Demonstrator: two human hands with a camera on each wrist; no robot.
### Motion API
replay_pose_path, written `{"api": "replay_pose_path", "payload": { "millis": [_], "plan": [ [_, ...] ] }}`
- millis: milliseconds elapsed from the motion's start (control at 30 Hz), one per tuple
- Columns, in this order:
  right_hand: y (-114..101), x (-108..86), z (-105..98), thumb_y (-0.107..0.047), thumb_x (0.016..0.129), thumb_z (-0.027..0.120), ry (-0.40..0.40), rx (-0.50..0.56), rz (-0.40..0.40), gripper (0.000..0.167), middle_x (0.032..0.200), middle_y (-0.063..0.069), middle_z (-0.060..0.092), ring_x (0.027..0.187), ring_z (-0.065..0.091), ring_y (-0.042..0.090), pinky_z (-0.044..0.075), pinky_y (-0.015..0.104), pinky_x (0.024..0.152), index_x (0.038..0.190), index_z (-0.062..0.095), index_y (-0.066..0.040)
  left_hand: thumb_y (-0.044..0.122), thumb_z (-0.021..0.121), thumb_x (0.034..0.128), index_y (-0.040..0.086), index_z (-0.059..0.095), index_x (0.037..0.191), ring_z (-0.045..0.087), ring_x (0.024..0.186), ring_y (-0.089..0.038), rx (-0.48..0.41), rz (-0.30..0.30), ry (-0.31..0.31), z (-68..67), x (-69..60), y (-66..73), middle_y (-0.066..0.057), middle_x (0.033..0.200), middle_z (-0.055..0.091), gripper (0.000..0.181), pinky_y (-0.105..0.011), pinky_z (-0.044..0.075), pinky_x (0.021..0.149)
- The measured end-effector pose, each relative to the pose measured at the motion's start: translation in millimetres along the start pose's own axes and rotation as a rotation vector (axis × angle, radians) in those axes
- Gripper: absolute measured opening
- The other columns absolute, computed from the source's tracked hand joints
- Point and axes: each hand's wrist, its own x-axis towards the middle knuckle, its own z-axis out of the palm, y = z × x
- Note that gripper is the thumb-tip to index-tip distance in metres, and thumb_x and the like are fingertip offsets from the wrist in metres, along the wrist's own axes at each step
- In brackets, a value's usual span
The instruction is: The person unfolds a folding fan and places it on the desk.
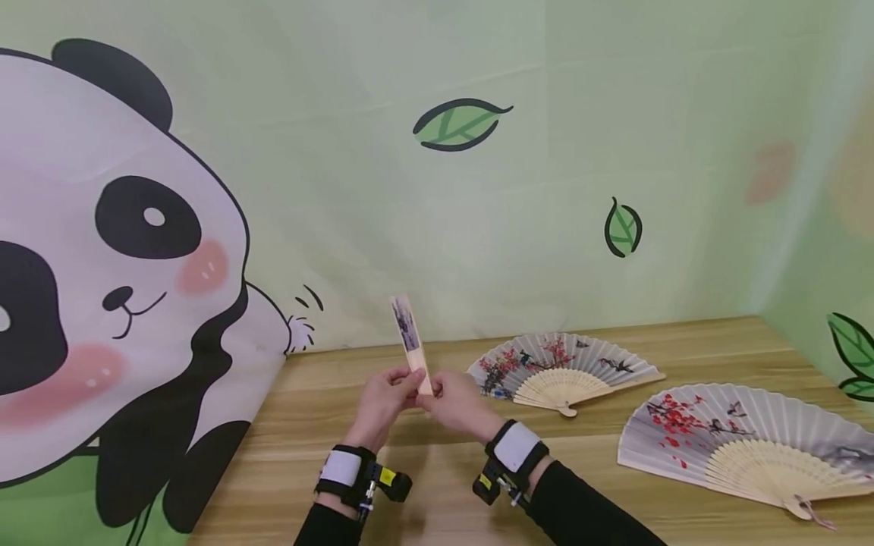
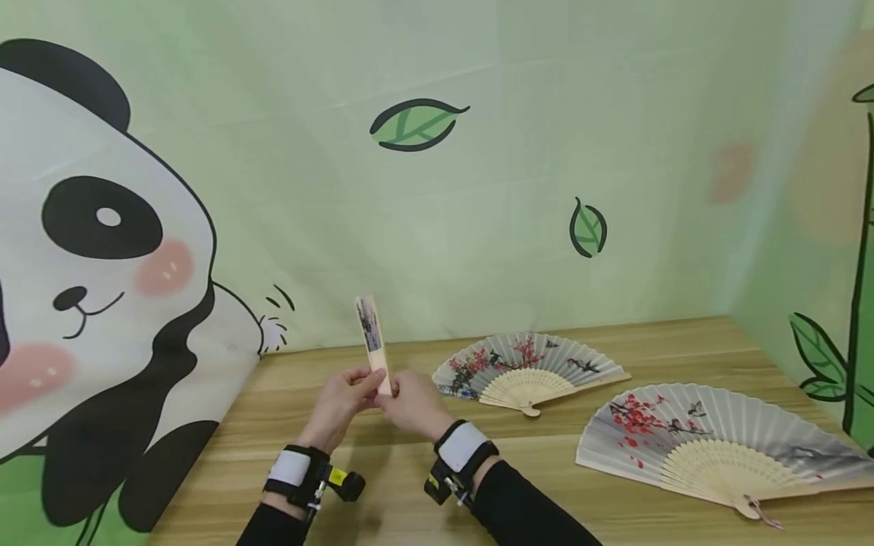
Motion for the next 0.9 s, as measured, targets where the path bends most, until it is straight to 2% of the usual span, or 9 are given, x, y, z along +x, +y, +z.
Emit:
{"api": "replay_pose_path", "payload": {
  "millis": [167,367,467,600,767,900],
  "plan": [
    [9,-20.7,-28,-0.02,0.091,0.069,0.037,0.046,-0.005,0.026,0.059,-0.004,0.048,0.048,0.038,0.009,0.028,0.022,0.041,0.071,0.057,-0.009,0.019,0.068,0.0942,-0.005,0.067,0.102,0.064,0.068,-0.014,0.064,0.068,-0.081,30.8,-8.6,15.2,-0.008,0.08,0.066,0.026,-0.028,0.057,0.067],
    [14,-42.6,-62,-0.02,0.094,0.066,0.045,0.099,0.002,0.028,0.053,-0.004,0.046,0.045,0.039,0.009,0.028,0.021,0.041,0.07,0.057,-0.008,0.016,0.068,0.0939,-0.006,0.068,0.101,0.065,0.066,-0.013,0.017,0.104,-0.161,64.9,-20.6,30.0,-0.005,0.076,0.067,0.023,-0.032,0.058,0.068],
    [16,-52.0,-78,-0.02,0.094,0.065,0.048,0.116,0.009,0.029,0.054,-0.003,0.046,0.045,0.04,0.009,0.028,0.02,0.041,0.07,0.056,-0.007,0.015,0.068,0.0938,-0.006,0.068,0.102,0.064,0.065,-0.013,-0.004,0.119,-0.176,81.8,-22.7,36.0,-0.004,0.076,0.067,0.022,-0.037,0.06,0.069],
    [18,-61.4,-95,-0.023,0.095,0.065,0.054,0.115,0.01,0.029,0.056,-0.002,0.047,0.048,0.042,0.01,0.03,0.02,0.042,0.073,0.056,-0.006,0.016,0.069,0.0931,-0.005,0.069,0.101,0.064,0.064,-0.012,-0.003,0.143,-0.179,101.0,-24.6,42.5,-0.003,0.075,0.067,0.022,-0.036,0.06,0.067],
    [19,-69.5,-119,-0.023,0.096,0.064,-0.009,0.128,0.023,0.026,0.059,0.001,0.05,0.051,0.043,0.012,0.033,0.021,0.044,0.079,0.06,-0.003,0.015,0.07,0.0923,-0.004,0.07,0.098,0.065,0.064,-0.014,-0.029,0.16,-0.203,117.9,-28.1,47.8,-0.006,0.075,0.067,0.02,-0.038,0.06,0.067],
    [23,-72.6,-141,-0.023,0.097,0.063,-0.096,0.166,0.031,0.024,0.067,0.003,0.054,0.053,0.045,0.013,0.037,0.021,0.045,0.092,0.065,0.001,0.016,0.071,0.0917,-0.002,0.07,0.095,0.066,0.064,-0.015,-0.076,0.159,-0.222,131.3,-30.5,50.9,-0.007,0.074,0.067,0.018,-0.036,0.06,0.065]
  ]
}}
